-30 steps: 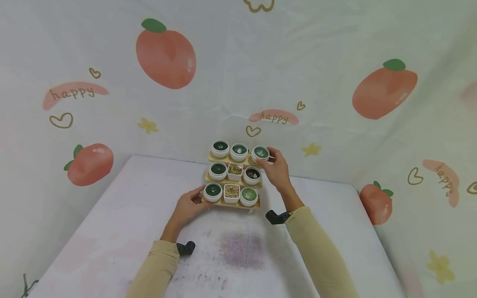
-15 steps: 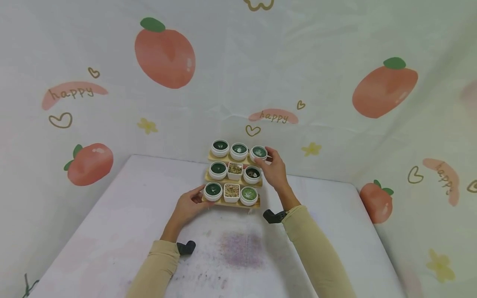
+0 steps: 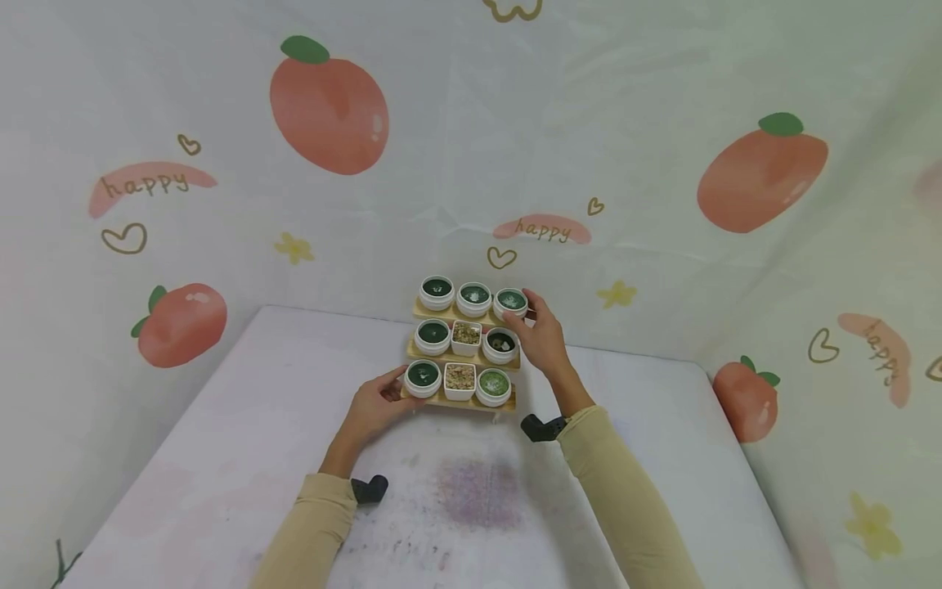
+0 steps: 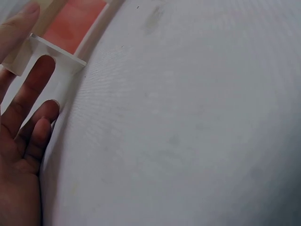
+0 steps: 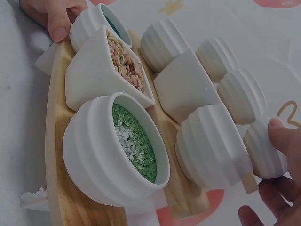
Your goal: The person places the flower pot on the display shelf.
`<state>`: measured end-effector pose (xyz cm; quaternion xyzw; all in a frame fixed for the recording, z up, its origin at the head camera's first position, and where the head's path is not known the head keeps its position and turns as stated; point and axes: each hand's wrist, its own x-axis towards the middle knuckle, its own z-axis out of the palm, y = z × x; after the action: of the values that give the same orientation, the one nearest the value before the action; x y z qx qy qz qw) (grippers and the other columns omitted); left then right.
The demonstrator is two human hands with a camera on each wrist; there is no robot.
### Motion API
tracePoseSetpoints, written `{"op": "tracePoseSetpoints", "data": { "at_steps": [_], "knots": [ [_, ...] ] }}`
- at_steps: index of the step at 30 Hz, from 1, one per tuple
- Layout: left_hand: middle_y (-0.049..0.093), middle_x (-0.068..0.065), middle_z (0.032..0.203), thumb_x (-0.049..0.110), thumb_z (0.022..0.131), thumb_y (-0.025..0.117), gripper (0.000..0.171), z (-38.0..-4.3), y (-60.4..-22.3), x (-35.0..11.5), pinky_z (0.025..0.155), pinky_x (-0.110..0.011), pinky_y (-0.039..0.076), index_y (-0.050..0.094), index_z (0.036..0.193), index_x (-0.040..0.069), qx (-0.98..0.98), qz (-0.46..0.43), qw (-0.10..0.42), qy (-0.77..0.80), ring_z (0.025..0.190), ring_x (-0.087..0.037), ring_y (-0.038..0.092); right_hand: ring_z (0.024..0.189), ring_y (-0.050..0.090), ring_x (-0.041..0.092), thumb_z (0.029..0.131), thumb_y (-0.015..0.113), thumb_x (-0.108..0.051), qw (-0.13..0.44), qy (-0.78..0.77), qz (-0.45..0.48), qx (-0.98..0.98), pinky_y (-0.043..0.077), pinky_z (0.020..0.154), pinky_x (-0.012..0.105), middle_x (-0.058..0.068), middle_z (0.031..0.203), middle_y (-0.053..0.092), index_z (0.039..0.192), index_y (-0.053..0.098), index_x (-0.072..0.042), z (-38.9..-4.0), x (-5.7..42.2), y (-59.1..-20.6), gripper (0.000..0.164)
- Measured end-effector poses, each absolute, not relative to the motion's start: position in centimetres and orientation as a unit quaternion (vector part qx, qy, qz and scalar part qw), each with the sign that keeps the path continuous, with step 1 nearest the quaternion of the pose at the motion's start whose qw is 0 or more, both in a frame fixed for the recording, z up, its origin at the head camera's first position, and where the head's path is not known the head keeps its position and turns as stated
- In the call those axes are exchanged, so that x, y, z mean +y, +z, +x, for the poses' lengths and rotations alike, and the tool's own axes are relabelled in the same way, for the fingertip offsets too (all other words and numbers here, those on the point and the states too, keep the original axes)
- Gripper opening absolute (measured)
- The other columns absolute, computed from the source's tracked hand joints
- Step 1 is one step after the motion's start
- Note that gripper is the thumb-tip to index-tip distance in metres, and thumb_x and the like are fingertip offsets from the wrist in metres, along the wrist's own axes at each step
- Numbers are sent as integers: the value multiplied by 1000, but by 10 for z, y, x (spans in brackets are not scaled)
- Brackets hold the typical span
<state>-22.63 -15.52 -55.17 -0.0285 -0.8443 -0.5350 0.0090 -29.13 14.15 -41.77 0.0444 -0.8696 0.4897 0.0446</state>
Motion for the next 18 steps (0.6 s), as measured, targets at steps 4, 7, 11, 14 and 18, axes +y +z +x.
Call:
{"op": "tracePoseSetpoints", "data": {
  "at_steps": [4,7,11,14,18],
  "knots": [
    [70,-7,93,29,76,91,78,-228,-552,-157,71,-21,48,59,144,12,-840,-29,9,-542,79,-10,59,139,50,32,102,64,-34,36,479,54,-875,41,115,51,13,153,50,160,32,-12,-295,142,-418,70],
    [71,-9,94,27,76,91,77,-230,-550,-157,72,-22,49,59,144,10,-835,-34,2,-549,79,-11,60,140,50,32,101,64,-37,29,476,54,-877,40,116,51,14,154,49,161,30,-12,-296,145,-417,73],
    [73,-10,98,25,77,91,77,-232,-548,-157,74,-23,50,58,144,8,-831,-43,-15,-555,81,-13,61,141,49,32,101,63,-39,19,479,53,-876,42,114,52,12,158,45,162,28,-12,-295,149,-414,75],
    [73,-10,102,27,77,90,78,-233,-546,-157,77,-25,51,57,145,9,-833,-51,-33,-550,84,-14,62,141,50,32,102,62,-39,22,481,54,-875,44,111,52,12,159,44,162,29,-12,-292,153,-413,74],
    [71,-10,109,31,78,90,79,-233,-539,-160,80,-29,52,56,147,14,-844,-66,-64,-528,89,-15,65,137,53,34,103,61,-35,44,488,60,-869,47,107,53,15,154,47,159,33,-9,-287,158,-413,69]
  ]
}}
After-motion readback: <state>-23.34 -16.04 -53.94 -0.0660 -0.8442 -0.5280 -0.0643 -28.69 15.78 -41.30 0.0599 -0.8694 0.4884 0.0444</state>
